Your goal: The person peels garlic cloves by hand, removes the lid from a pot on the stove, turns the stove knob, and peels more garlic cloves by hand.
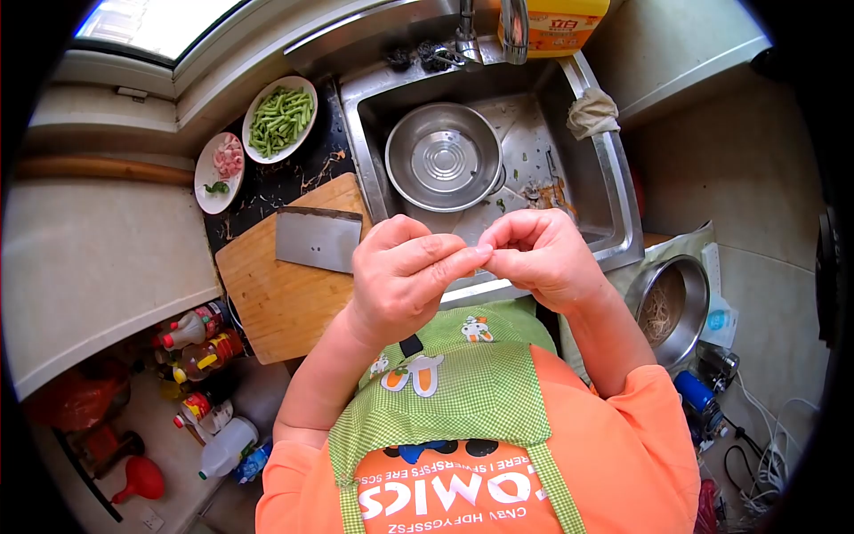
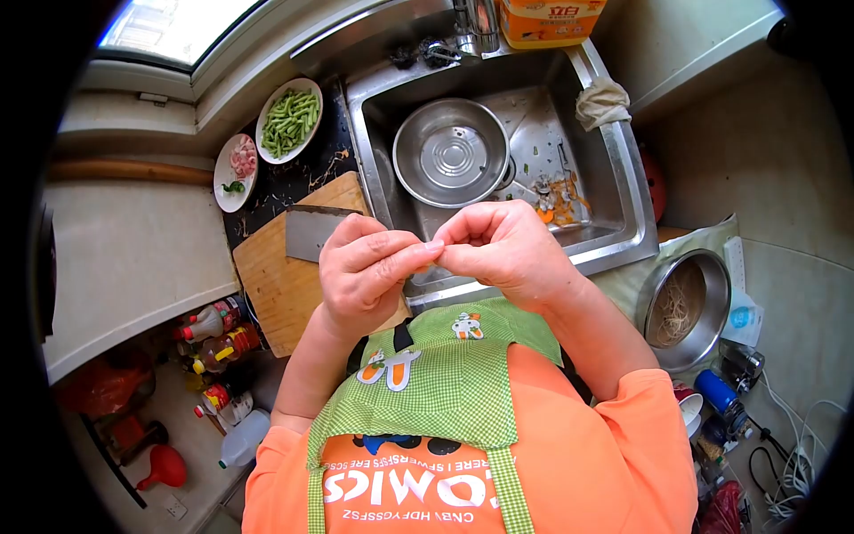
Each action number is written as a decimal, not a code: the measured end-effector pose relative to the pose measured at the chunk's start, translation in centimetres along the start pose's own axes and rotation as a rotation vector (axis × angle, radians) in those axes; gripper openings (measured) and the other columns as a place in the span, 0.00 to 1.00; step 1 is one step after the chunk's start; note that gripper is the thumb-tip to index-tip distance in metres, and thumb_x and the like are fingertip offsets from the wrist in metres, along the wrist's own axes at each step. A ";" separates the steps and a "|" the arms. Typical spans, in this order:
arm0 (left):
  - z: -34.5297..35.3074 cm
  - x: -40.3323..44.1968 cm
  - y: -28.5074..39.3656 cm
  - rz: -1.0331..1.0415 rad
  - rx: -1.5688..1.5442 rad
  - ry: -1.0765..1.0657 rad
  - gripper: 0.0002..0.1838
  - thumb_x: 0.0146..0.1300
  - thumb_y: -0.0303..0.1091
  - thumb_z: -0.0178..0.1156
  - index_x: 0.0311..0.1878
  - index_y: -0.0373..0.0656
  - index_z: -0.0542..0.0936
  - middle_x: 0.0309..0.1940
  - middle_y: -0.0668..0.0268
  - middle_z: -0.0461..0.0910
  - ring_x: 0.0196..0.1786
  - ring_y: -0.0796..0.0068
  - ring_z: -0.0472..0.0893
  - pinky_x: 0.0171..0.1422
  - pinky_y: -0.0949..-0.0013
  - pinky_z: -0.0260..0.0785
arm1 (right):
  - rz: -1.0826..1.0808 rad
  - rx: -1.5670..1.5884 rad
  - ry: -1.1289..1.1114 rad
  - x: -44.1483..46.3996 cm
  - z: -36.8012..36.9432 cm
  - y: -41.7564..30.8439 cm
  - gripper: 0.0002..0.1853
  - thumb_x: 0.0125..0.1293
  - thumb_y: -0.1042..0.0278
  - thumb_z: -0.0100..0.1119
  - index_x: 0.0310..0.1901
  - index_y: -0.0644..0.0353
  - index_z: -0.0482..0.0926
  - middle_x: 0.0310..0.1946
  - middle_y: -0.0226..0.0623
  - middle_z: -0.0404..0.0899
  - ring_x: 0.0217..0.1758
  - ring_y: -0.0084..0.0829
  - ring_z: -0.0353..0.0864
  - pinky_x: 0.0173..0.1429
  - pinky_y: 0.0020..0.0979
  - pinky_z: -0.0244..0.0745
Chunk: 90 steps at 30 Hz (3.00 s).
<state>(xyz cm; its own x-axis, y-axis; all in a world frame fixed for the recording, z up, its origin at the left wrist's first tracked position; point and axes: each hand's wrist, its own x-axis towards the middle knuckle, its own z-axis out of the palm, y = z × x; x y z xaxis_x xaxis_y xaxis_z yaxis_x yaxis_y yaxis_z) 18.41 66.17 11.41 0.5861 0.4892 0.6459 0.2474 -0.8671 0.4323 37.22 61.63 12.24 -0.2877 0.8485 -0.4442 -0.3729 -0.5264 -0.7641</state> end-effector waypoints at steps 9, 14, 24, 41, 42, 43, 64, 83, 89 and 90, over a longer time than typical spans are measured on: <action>1.3 -1.1 0.5 -0.341 -0.484 0.133 0.13 0.51 0.21 0.64 0.42 0.40 0.81 0.37 0.64 0.75 0.30 0.77 0.74 0.32 0.78 0.66 | -0.108 0.003 0.076 0.1 1.0 -0.4 0.04 0.55 0.77 0.60 0.33 0.65 0.77 0.25 0.23 0.74 0.26 0.09 0.68 0.27 0.13 0.60; 0.9 -2.0 1.5 -0.979 -1.391 0.162 0.10 0.65 0.25 0.53 0.49 0.35 0.73 0.40 0.61 0.75 0.32 0.80 0.75 0.35 0.78 0.69 | -0.137 0.145 0.001 -0.3 0.6 -0.6 0.03 0.55 0.79 0.60 0.32 0.64 0.77 0.26 0.23 0.74 0.26 0.10 0.68 0.29 0.13 0.62; 0.2 -1.6 1.6 -0.964 -1.640 0.251 0.09 0.64 0.28 0.55 0.47 0.39 0.74 0.40 0.58 0.73 0.31 0.78 0.72 0.32 0.68 0.73 | -0.558 -0.366 0.199 0.3 0.7 -0.2 0.02 0.55 0.80 0.60 0.29 0.63 0.77 0.27 0.24 0.71 0.24 0.13 0.65 0.29 0.16 0.61; 0.0 -1.7 2.8 -1.119 -1.462 0.275 0.10 0.61 0.25 0.58 0.45 0.35 0.75 0.34 0.60 0.78 0.32 0.77 0.76 0.31 0.72 0.72 | -0.673 -0.574 0.187 -0.5 1.3 0.3 0.06 0.52 0.75 0.68 0.32 0.63 0.80 0.24 0.26 0.71 0.22 0.14 0.68 0.24 0.17 0.61; 0.1 -1.9 2.8 -1.085 -1.427 0.260 0.10 0.59 0.25 0.60 0.44 0.34 0.75 0.34 0.60 0.78 0.33 0.77 0.77 0.33 0.73 0.72 | -0.672 -0.598 0.187 -0.6 1.4 0.2 0.06 0.52 0.75 0.68 0.32 0.62 0.81 0.24 0.26 0.71 0.22 0.14 0.69 0.24 0.17 0.61; 0.1 -1.9 2.8 -1.085 -1.426 0.259 0.10 0.59 0.25 0.60 0.44 0.34 0.75 0.34 0.60 0.78 0.33 0.77 0.77 0.33 0.73 0.72 | -0.672 -0.597 0.187 -0.6 1.5 0.1 0.06 0.52 0.75 0.68 0.32 0.62 0.81 0.24 0.26 0.71 0.22 0.14 0.69 0.24 0.17 0.61; 0.0 -2.6 2.3 -1.099 -1.451 0.180 0.09 0.53 0.24 0.67 0.34 0.36 0.76 0.31 0.65 0.78 0.33 0.81 0.75 0.41 0.78 0.68 | -0.664 -0.663 0.041 -0.9 2.1 -0.7 0.05 0.47 0.81 0.62 0.27 0.62 0.81 0.19 0.30 0.72 0.18 0.19 0.71 0.21 0.20 0.64; 0.0 -3.1 2.2 -0.991 -1.307 0.177 0.12 0.51 0.23 0.68 0.38 0.37 0.76 0.33 0.65 0.79 0.30 0.84 0.75 0.33 0.82 0.68 | -0.656 -0.759 0.127 -1.4 2.6 -0.6 0.03 0.46 0.80 0.60 0.23 0.61 0.77 0.20 0.31 0.71 0.17 0.21 0.69 0.21 0.21 0.63; -0.3 -2.4 2.5 -1.008 -1.536 0.234 0.09 0.56 0.20 0.61 0.40 0.39 0.75 0.33 0.58 0.78 0.30 0.76 0.76 0.31 0.76 0.69 | -0.757 -0.701 0.159 -1.2 1.4 -0.2 0.04 0.50 0.79 0.62 0.24 0.62 0.77 0.19 0.30 0.69 0.19 0.19 0.65 0.21 0.21 0.57; -0.3 -2.3 2.6 -1.029 -1.534 0.270 0.11 0.55 0.16 0.60 0.41 0.38 0.76 0.35 0.57 0.80 0.27 0.82 0.76 0.27 0.82 0.66 | -0.839 -0.749 0.123 -1.1 1.1 -0.2 0.04 0.51 0.78 0.64 0.25 0.62 0.77 0.20 0.29 0.69 0.19 0.18 0.64 0.21 0.22 0.56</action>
<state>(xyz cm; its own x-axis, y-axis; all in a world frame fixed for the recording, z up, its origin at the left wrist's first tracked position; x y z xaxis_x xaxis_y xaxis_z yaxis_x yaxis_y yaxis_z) 17.50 62.85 11.26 0.5164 0.8325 -0.2008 -0.5323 0.4958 0.6862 36.65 60.74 13.35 -0.0913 0.9395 0.3300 0.2274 0.3423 -0.9116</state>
